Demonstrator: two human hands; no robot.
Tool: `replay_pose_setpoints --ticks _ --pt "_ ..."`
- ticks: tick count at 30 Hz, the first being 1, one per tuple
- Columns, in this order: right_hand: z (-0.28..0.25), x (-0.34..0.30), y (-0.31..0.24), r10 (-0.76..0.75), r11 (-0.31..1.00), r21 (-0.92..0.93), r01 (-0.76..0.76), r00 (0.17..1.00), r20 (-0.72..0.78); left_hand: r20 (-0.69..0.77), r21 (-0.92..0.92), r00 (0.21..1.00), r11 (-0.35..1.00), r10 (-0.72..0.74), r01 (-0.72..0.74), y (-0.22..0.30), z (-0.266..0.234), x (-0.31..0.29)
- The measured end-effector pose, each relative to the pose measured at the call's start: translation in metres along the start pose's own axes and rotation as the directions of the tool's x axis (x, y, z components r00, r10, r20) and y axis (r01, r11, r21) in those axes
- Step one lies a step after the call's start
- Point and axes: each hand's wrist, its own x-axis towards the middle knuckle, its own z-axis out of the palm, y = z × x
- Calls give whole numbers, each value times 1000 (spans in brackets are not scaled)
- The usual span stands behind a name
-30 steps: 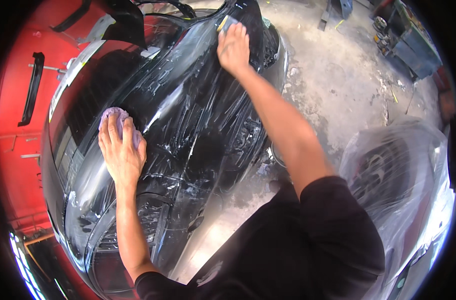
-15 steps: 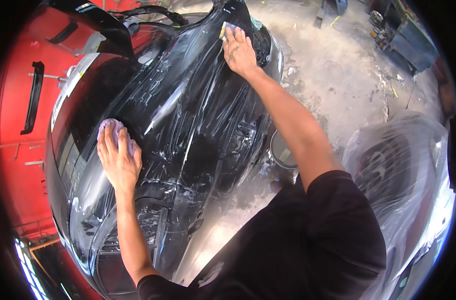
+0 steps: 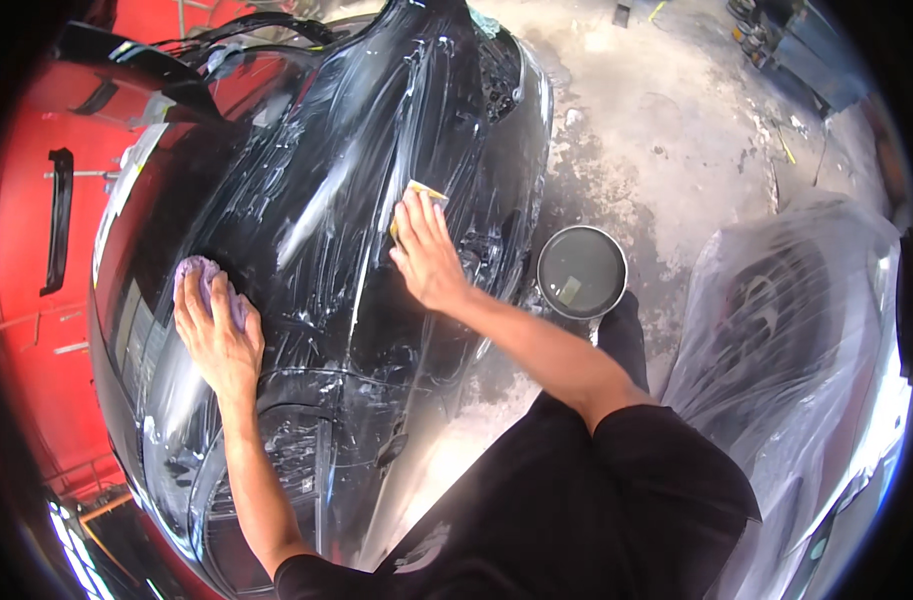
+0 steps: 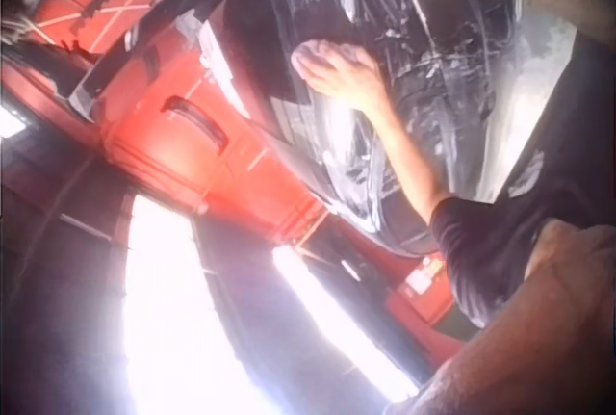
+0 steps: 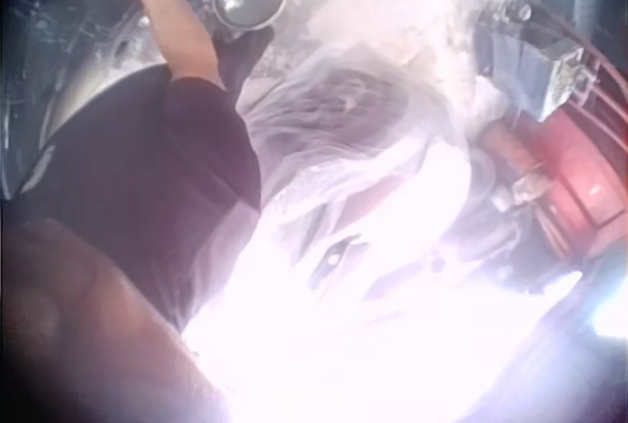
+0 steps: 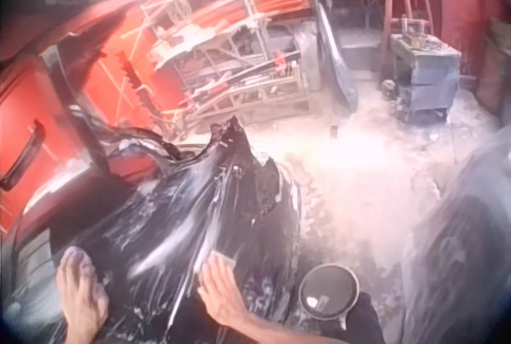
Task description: The person scrubs the rear trunk and roof of a black car using a yellow sponge and a purple cloth. They repeatedly dip the sponge into a bucket of water and wipe the soapy surface, moving from the trunk lid to the rear window and roof area.
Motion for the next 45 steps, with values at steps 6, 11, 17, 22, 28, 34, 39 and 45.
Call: replay_pose_setpoints --ticks 6,11,17,22,28,34,39,45 --pt "-62 193 134 57 987 -125 -96 958 -282 9 -9 1000 1000 12 -12 2 9 12" --pt "-33 99 60 12 998 -61 -26 974 -226 19 -11 1000 1000 -3 3 1 10 7" --pt "-43 160 143 -89 986 -159 50 964 -251 23 -7 1000 1000 -6 6 4 2 14" --pt "-74 229 157 57 971 -212 -115 964 -261 41 -5 999 1000 -3 3 6 7 15" --pt "-60 129 120 -83 994 -82 74 991 -109 50 2 999 1000 -15 15 3 3 7" --pt "-95 288 191 32 984 -155 -83 950 -310 51 7 999 1000 1 -1 1 9 16" --pt "-56 83 62 75 989 124 -81 996 51 58 15 998 1000 -9 8 1 6 2" --pt "-80 226 166 75 992 -72 -108 930 -360 20 22 1000 1000 3 -4 2 16 17"
